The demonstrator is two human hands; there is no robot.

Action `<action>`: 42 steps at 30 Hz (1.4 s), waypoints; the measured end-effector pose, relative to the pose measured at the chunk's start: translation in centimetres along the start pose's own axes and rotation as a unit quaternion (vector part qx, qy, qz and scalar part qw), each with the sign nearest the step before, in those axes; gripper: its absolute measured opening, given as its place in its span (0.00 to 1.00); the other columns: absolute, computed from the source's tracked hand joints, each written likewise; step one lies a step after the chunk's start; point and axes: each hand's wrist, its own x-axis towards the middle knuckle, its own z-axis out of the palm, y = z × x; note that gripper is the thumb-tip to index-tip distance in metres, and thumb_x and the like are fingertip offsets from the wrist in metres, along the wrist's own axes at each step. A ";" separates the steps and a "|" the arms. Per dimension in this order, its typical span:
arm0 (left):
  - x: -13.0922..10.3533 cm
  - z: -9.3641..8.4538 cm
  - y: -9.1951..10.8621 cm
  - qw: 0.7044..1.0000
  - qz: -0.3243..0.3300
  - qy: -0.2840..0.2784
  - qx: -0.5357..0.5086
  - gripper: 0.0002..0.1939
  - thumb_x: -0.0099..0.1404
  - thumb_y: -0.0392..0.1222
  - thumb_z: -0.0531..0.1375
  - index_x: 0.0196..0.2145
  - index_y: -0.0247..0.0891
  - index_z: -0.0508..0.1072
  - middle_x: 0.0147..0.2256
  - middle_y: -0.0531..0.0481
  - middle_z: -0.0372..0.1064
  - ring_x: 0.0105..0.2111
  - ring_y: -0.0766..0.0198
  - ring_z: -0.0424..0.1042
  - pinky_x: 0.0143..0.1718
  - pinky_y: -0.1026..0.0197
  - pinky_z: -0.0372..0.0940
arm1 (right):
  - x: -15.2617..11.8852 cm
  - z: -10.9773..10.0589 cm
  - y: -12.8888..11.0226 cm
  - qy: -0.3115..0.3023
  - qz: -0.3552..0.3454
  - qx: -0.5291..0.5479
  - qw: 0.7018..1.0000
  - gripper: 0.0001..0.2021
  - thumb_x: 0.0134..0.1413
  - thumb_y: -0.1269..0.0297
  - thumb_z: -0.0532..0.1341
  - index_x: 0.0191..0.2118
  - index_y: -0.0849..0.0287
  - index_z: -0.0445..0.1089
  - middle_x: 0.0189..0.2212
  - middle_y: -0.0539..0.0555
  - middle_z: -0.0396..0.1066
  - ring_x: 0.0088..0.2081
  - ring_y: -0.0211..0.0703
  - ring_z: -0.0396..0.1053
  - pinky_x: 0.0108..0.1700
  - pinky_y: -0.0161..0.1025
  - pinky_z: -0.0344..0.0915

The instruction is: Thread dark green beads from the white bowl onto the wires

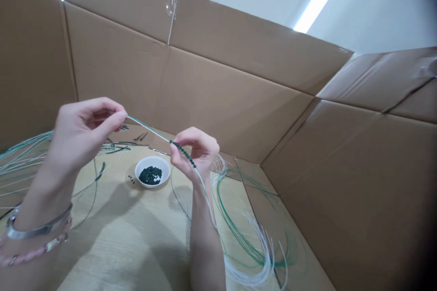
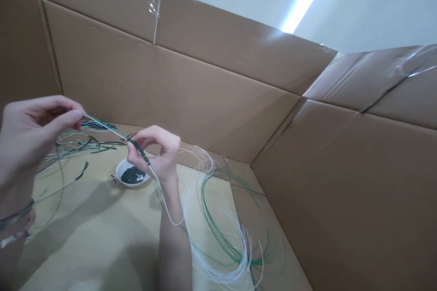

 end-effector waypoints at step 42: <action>0.2 -0.4 0.0 0.997 0.024 0.066 0.039 0.02 0.54 0.35 0.62 0.25 0.35 0.73 0.19 0.57 0.65 0.20 0.72 0.63 0.21 0.69 0.57 | -0.1 1.5 -1.5 0.053 -0.067 -0.048 0.995 0.05 0.45 0.71 0.62 0.26 0.52 0.68 0.23 0.46 0.73 0.24 0.34 0.70 0.25 0.35 0.71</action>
